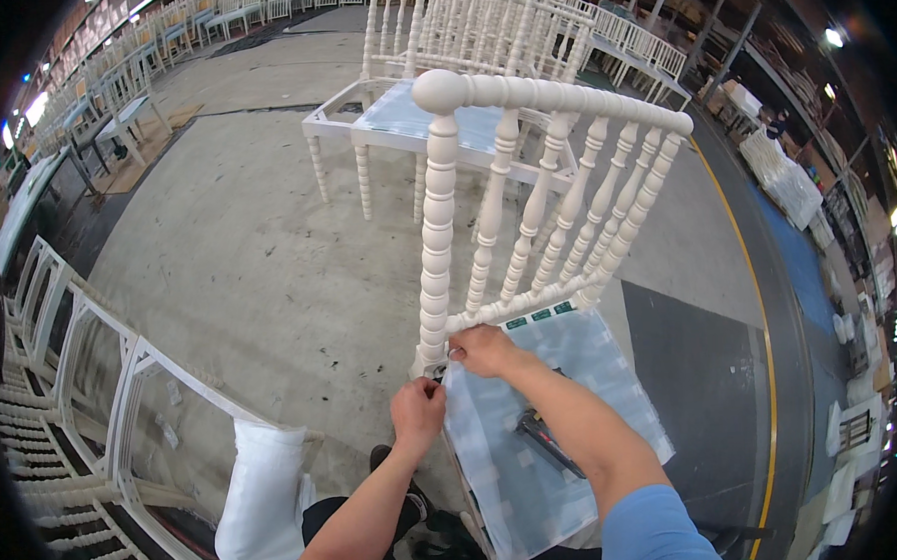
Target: The person covers the seat of a white wooden chair with a white foam pad, secures it with a staple gun, and then attaches green webbing strips to the seat frame. The person moves the finished chair aside and begins working on another chair.
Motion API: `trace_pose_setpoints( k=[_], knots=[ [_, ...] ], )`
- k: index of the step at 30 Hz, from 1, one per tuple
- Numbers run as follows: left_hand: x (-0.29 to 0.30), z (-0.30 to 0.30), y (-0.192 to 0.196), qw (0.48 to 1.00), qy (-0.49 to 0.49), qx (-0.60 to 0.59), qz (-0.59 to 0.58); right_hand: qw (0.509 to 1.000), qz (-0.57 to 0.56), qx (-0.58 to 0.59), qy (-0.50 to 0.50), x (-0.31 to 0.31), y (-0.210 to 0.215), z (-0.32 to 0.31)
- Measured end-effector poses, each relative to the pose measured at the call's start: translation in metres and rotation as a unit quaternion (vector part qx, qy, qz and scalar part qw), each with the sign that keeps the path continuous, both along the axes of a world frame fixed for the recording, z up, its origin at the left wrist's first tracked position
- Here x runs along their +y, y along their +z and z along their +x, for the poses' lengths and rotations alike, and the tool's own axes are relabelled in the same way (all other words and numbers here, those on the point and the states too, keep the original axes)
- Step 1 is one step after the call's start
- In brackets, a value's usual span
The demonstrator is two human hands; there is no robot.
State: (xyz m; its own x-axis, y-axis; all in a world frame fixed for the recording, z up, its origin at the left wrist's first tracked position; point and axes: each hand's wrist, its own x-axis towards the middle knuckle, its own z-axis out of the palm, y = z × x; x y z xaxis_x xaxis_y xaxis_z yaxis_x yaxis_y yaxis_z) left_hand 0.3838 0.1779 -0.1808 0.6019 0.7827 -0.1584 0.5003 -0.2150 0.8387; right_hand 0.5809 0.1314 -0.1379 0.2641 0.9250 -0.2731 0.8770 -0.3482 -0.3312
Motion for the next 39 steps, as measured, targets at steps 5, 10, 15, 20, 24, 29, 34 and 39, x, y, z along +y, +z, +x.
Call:
trace_pose_setpoints(
  k=[5,10,15,20,24,29,34,39],
  knots=[
    [-0.003,0.002,-0.004,1.0,0.017,-0.004,0.02,1.0,0.011,0.008,-0.015,0.002,-0.004,0.0],
    [0.0,0.002,-0.014,0.999,0.044,-0.012,0.019,0.999,0.009,-0.024,-0.038,0.006,-0.011,-0.001],
    [0.003,0.003,-0.017,0.997,0.039,-0.023,-0.056,0.986,0.071,-0.091,-0.116,-0.013,-0.015,-0.015],
    [0.022,-0.004,-0.029,0.993,0.055,-0.011,-0.105,0.945,0.264,0.042,-0.189,-0.067,0.016,-0.021],
    [0.014,0.0,-0.021,0.945,0.069,-0.035,-0.318,0.925,0.091,0.079,-0.361,-0.181,0.06,0.012],
    [0.024,0.0,-0.039,0.913,0.064,-0.098,-0.391,0.94,-0.09,0.164,-0.284,-0.22,0.038,0.024],
    [0.014,0.0,-0.037,0.894,0.068,-0.124,-0.425,0.946,-0.061,0.169,-0.271,-0.214,0.035,0.011],
    [0.005,0.001,-0.034,0.889,0.067,-0.142,-0.429,0.922,-0.007,0.286,-0.261,-0.191,0.069,-0.005]
  ],
)
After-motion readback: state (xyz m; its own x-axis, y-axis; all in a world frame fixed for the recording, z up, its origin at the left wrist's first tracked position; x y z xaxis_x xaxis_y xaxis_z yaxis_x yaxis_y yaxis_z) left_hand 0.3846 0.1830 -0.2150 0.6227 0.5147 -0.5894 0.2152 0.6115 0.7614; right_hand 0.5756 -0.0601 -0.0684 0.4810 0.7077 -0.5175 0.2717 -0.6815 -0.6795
